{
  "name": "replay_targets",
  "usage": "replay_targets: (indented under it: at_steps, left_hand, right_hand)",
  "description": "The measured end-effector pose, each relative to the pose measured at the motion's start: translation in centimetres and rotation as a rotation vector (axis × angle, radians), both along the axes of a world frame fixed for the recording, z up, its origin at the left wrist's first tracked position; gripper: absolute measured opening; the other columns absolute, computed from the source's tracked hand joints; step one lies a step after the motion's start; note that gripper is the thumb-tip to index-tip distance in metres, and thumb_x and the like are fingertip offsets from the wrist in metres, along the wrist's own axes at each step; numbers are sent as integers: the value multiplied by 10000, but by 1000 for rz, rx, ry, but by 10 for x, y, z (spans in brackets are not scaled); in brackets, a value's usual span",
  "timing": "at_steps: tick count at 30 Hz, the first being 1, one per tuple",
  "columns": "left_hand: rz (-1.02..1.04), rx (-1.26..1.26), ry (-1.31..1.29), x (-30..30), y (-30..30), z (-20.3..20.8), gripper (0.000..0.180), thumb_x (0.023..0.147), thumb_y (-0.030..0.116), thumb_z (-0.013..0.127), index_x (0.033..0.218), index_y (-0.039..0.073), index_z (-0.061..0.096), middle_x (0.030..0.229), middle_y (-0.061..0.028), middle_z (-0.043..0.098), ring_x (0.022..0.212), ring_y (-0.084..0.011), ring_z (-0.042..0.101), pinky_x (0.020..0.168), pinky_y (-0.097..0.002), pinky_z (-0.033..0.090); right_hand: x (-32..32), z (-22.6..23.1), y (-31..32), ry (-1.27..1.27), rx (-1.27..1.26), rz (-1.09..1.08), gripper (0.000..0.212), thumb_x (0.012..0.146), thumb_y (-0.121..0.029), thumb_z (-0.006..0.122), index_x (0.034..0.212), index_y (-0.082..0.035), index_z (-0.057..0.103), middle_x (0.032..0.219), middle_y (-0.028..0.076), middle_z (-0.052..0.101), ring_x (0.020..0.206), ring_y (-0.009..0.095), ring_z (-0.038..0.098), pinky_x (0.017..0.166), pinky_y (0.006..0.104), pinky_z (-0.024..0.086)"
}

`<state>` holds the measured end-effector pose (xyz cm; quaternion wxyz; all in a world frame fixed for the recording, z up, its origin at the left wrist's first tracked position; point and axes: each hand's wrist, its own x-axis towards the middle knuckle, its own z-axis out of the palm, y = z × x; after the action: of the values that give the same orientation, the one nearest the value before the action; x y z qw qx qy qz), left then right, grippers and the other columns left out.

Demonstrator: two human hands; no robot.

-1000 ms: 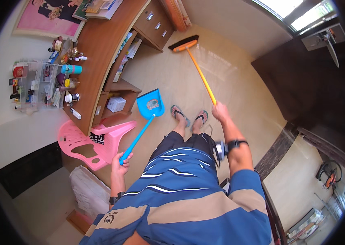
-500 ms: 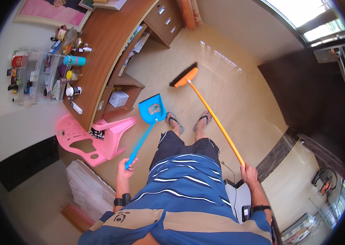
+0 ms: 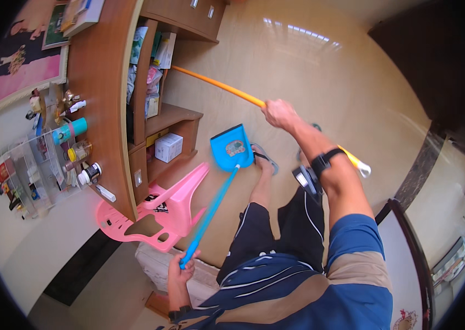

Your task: The person sweeps the floor in a bedroom using a broom and dustpan.

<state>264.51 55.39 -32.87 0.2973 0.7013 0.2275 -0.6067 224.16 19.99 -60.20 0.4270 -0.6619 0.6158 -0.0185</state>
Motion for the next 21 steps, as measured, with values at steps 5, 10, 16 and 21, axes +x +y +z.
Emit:
replay_targets:
  at_steps: [5,10,16,21]
  left_hand:
    - [72,24,14,-4,4,2,440,892,190,506,1250,-57,440,1215,-284,553,447,-116,478,364,-211,362]
    - [67,12,23,-1,12,-8,505,898,194,482,1319,-66,378,1232,-290,541,462,-115,483,369,-227,380]
    - [64,8,6,-17,-8,-18,509,898,202,486,1313,-72,378,1235,-290,543,482,-114,490,399,-226,390]
    - [30,2,7,-30,-24,-5,458,892,203,499,1255,-69,435,1219,-278,559,500,-114,498,427,-220,382]
  right_hand:
    - [75,-70,-55,-51,-74,78,317,928,-279,455,903,-5,614,782,230,656,733,407,642,675,511,517]
    - [93,-130,-77,-57,-169,23,228,876,-195,486,872,-8,617,762,193,660,736,375,651,668,472,534]
    - [67,-145,-68,-81,-75,1,222,878,-207,496,934,-27,613,817,185,662,778,380,638,694,479,522]
    - [-16,-79,26,-98,81,-116,273,921,-261,477,1057,-67,612,875,224,647,859,396,619,759,492,488]
